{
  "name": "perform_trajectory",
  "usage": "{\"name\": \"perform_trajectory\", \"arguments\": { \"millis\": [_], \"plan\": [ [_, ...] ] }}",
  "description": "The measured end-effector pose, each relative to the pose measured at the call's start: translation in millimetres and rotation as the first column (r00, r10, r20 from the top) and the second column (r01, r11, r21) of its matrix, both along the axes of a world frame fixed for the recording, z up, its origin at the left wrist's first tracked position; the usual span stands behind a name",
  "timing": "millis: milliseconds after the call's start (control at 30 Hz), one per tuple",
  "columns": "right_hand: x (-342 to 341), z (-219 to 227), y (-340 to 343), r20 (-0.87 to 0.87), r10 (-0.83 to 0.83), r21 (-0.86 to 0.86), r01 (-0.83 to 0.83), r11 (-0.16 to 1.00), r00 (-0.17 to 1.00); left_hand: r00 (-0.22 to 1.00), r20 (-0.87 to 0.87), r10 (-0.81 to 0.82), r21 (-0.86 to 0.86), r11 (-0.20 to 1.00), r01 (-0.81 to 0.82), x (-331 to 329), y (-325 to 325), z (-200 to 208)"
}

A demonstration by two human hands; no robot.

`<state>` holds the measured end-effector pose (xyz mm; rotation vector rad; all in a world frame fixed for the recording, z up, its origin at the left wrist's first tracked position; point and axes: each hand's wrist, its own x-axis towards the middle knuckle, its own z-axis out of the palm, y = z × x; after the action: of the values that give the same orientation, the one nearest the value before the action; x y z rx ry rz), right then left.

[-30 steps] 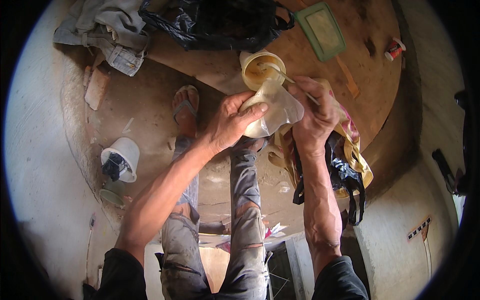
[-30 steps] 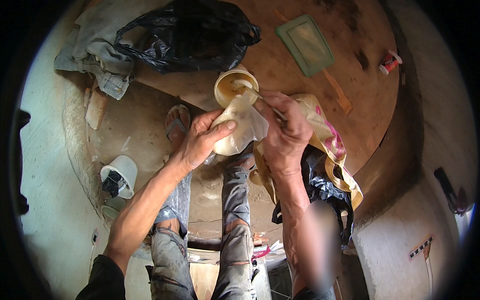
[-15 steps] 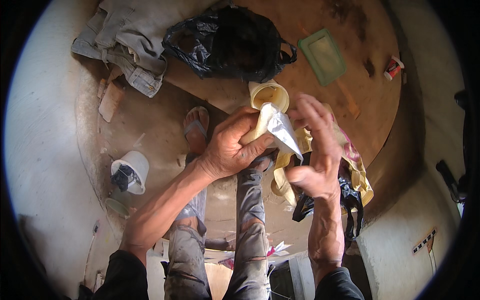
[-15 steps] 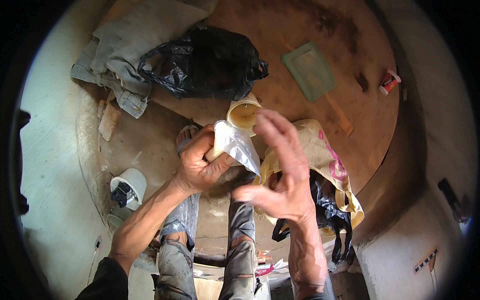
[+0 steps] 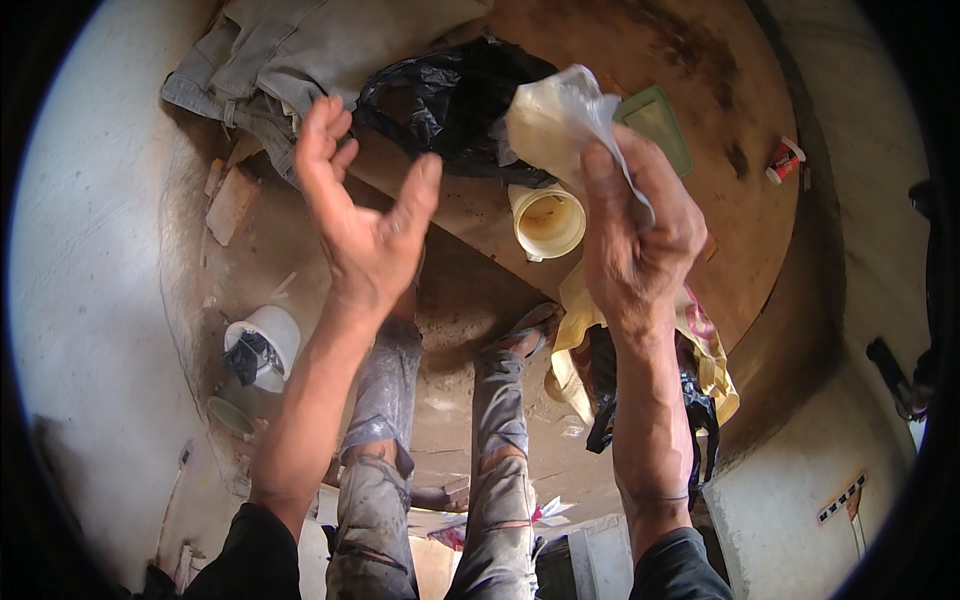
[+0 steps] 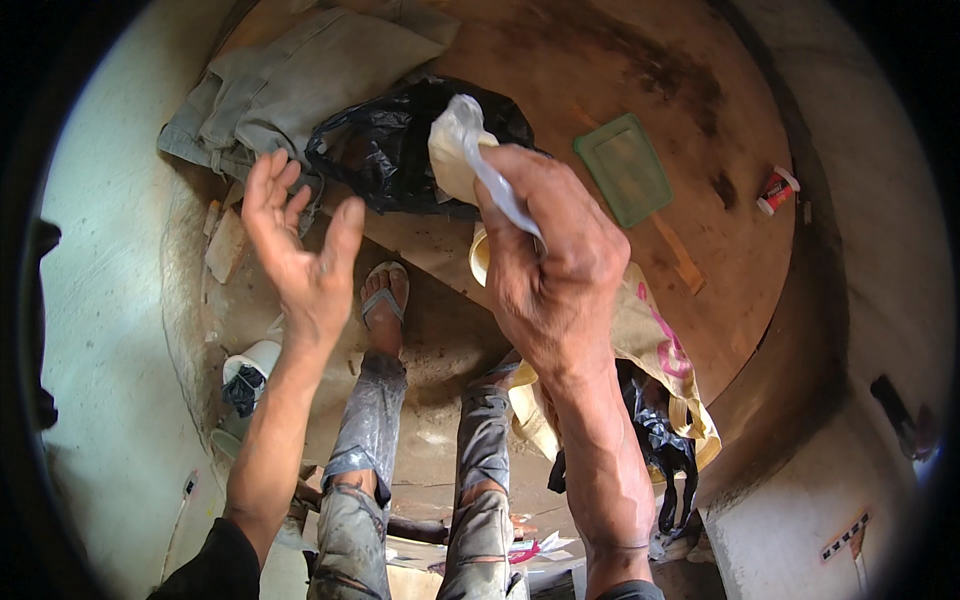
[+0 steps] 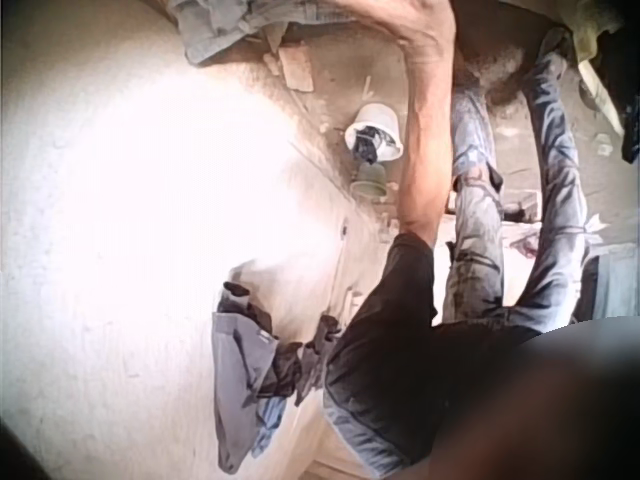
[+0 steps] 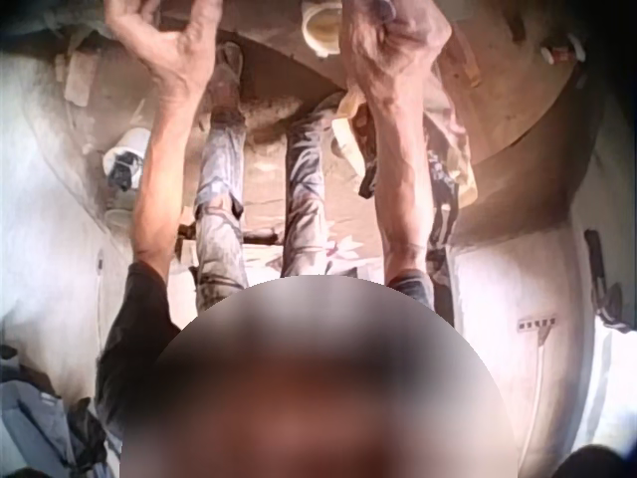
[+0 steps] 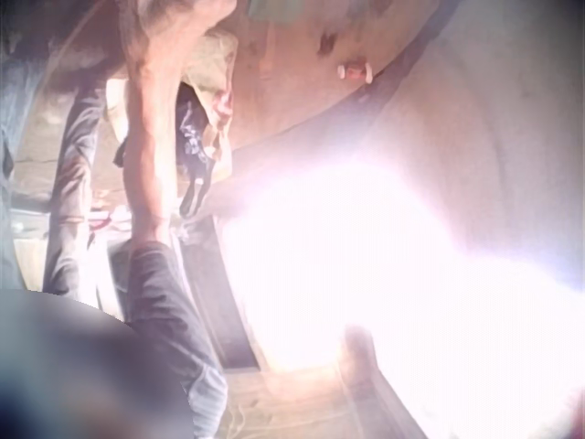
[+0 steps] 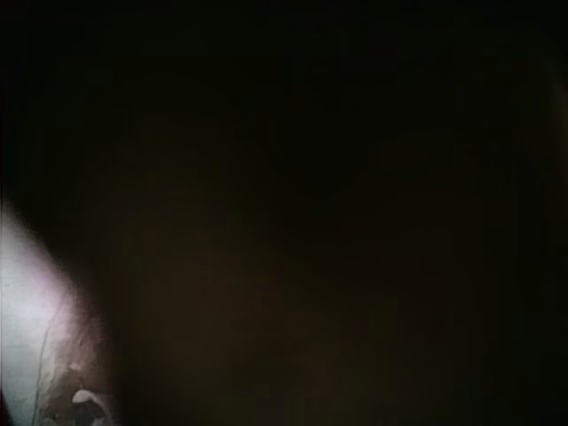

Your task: The person removes a beige tote bag from a wall hook, places it on a wooden surface, and opens a black plastic bag inside it. They pour a white granular substance from a small plastic bag into a cup, then place the small bag into the black plastic bag and close it. The tote bag is returned to the wall hook. The person then picks up a pair of grey pants and holds them up.

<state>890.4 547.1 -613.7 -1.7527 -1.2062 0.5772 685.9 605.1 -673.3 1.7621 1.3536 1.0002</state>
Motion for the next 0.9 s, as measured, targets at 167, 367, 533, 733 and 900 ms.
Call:
{"name": "perform_trajectory", "arguments": {
  "millis": [167,367,533,733,900],
  "plan": [
    [-16.1,-28.5,18.5,-0.159,-0.032,-0.015,0.03,0.999,0.987,0.995,-0.07,0.073,-0.314,0.945,-0.092,6.2,36.8,-29.9],
    [-35.4,-60.8,31.6,0.027,0.044,-0.181,-0.039,0.983,0.999,0.893,0.382,0.236,-0.505,0.863,-0.012,9.2,38.5,-18.9],
    [-13.3,-54.8,7.0,0.241,0.045,-0.073,-0.028,0.997,0.97,0.901,0.398,0.171,-0.497,0.866,0.055,7.8,29.5,-1.7],
    [111.6,-94.0,-13.2,0.575,0.002,-0.39,0.272,0.88,0.818,0.994,0.009,0.104,0.058,0.993,-0.105,9.6,20.5,14.6],
    [164.2,-169.0,-23.5,0.562,0.315,-0.668,0.196,0.718,0.764,0.944,-0.14,-0.299,0.345,0.879,0.33,15.1,5.3,33.0]
  ]
}}
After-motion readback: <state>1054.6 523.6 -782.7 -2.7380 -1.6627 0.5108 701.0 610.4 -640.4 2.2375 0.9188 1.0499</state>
